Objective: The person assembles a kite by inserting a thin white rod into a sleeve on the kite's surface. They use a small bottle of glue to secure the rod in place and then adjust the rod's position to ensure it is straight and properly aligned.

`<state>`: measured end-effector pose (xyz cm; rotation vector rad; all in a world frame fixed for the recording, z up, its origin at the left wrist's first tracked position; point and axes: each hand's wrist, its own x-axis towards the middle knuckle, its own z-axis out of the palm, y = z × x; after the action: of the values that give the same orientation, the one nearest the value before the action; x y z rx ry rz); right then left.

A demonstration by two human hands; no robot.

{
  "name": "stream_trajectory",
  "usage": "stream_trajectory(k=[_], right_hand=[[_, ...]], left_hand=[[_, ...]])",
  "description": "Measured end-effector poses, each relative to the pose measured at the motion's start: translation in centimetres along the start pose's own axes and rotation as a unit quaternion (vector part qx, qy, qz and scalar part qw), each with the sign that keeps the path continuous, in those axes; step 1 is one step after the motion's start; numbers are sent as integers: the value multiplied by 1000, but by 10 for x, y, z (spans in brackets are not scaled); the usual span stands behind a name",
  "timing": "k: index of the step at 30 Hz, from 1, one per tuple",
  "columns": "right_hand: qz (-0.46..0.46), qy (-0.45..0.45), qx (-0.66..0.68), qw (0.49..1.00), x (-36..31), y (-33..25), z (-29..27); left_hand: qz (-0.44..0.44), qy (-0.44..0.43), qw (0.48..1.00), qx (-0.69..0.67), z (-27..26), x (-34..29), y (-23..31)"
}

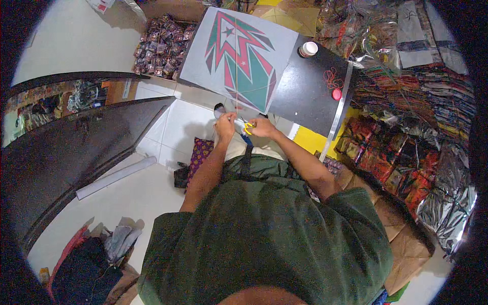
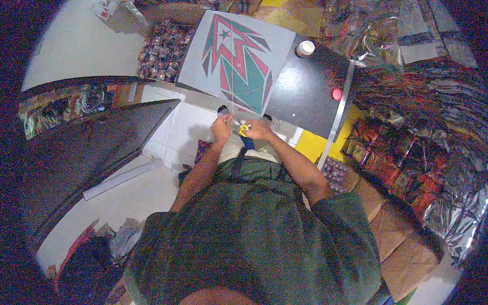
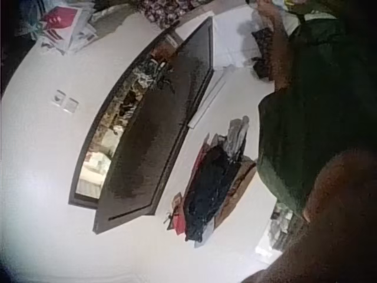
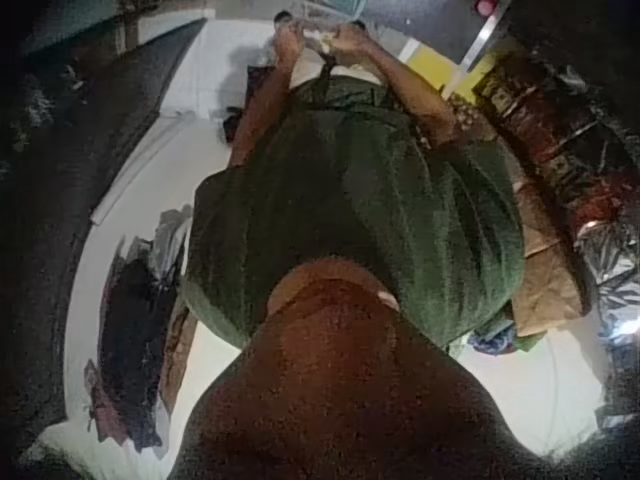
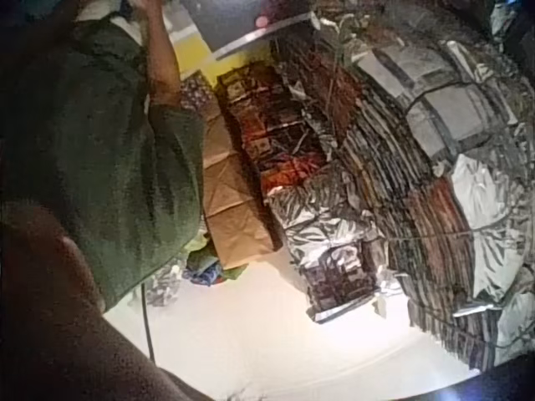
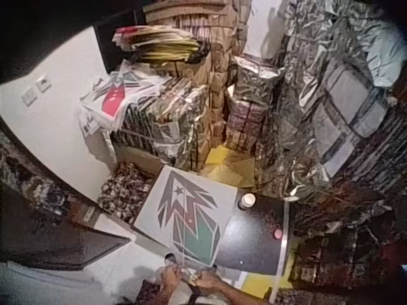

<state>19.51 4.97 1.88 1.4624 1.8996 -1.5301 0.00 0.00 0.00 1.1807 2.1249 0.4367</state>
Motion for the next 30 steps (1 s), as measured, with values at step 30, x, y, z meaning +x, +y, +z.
stream_trajectory(k=[30], right_hand=[[-19,44,48,998,19,-24,6]], left_hand=[[-8,10,999,-44,13,7,-18]])
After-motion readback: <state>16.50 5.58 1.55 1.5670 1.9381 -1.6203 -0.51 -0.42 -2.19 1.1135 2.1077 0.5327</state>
